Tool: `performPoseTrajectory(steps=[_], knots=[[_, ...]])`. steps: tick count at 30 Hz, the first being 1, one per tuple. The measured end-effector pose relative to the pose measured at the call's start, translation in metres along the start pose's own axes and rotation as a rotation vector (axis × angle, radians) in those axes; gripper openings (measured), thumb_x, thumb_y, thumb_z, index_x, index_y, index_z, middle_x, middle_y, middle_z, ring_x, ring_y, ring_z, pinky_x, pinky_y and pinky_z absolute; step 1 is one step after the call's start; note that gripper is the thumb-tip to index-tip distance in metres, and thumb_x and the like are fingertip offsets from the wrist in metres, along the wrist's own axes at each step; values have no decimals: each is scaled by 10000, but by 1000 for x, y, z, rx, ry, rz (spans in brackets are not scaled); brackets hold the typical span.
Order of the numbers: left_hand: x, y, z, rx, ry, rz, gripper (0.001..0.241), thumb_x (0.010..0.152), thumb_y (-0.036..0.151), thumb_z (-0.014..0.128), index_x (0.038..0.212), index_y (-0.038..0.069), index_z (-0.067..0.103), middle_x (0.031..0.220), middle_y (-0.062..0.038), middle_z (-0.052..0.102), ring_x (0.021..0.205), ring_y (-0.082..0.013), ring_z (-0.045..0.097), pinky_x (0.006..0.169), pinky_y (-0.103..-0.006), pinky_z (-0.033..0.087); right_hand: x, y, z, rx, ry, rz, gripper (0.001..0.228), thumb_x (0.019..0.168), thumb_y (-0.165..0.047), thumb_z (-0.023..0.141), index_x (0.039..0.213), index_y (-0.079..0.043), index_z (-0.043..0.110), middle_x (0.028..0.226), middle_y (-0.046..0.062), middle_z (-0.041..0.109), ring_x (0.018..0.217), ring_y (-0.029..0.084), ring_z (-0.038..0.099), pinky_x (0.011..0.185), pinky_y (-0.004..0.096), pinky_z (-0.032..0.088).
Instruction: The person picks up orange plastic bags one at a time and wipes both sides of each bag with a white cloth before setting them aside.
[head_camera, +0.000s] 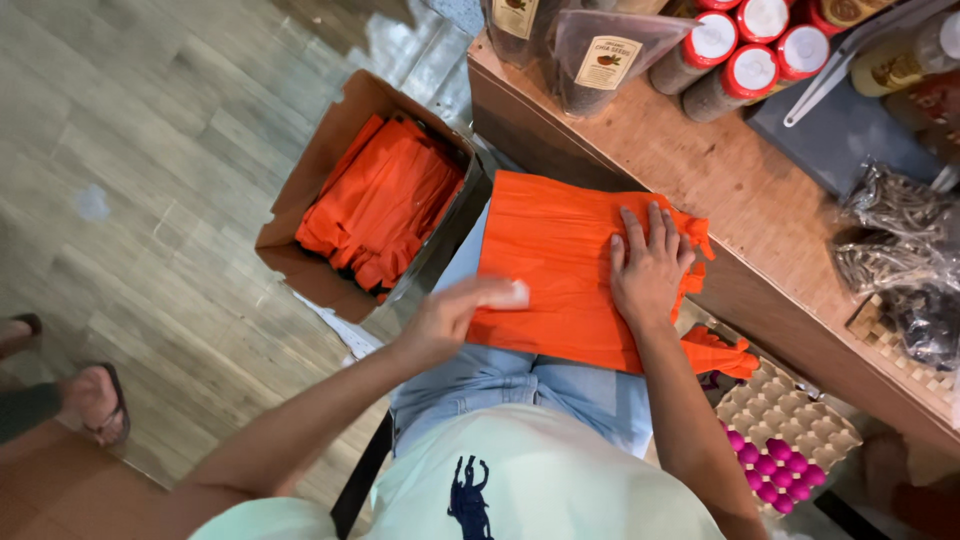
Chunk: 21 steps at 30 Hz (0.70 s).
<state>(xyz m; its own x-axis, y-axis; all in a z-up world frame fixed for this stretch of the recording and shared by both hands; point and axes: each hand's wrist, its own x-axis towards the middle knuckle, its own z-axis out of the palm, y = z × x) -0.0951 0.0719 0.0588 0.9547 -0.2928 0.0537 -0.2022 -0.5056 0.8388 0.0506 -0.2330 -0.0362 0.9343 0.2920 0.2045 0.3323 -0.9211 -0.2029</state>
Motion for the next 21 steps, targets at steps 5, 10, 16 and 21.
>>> performPoseTrajectory(steps=[5,10,16,21], knots=[[59,18,-1,-372,390,-361,259,1094,230,628,1322,170,734,1140,-36,741,1103,-193,724,1033,-373,554,10,-63,-93,582,4,-28,435,1124,-205,502,1529,-84,604,1566,244,564,1445,422,531,1165,602,351],[100,35,22,-434,312,-278,285,1032,217,711,1314,194,750,1100,-40,781,1060,-197,746,972,-362,582,-11,-94,-73,1252,-39,302,460,985,-193,774,1381,-24,611,1318,165,595,1271,294,531,1101,485,429],[133,4,35,234,317,-18,435,1086,262,573,1512,179,598,1612,-142,461,1474,-390,470,1202,-571,356,16,-75,-74,705,175,331,163,1002,-121,687,1164,-125,672,977,120,725,918,299,710,773,426,510],[123,-45,68,578,112,-146,575,1102,389,582,1616,146,500,1746,-226,321,1600,-461,281,1244,-710,151,6,-61,-50,242,130,-106,319,924,-48,555,1143,-163,756,1417,72,729,1392,300,593,1125,555,402]])
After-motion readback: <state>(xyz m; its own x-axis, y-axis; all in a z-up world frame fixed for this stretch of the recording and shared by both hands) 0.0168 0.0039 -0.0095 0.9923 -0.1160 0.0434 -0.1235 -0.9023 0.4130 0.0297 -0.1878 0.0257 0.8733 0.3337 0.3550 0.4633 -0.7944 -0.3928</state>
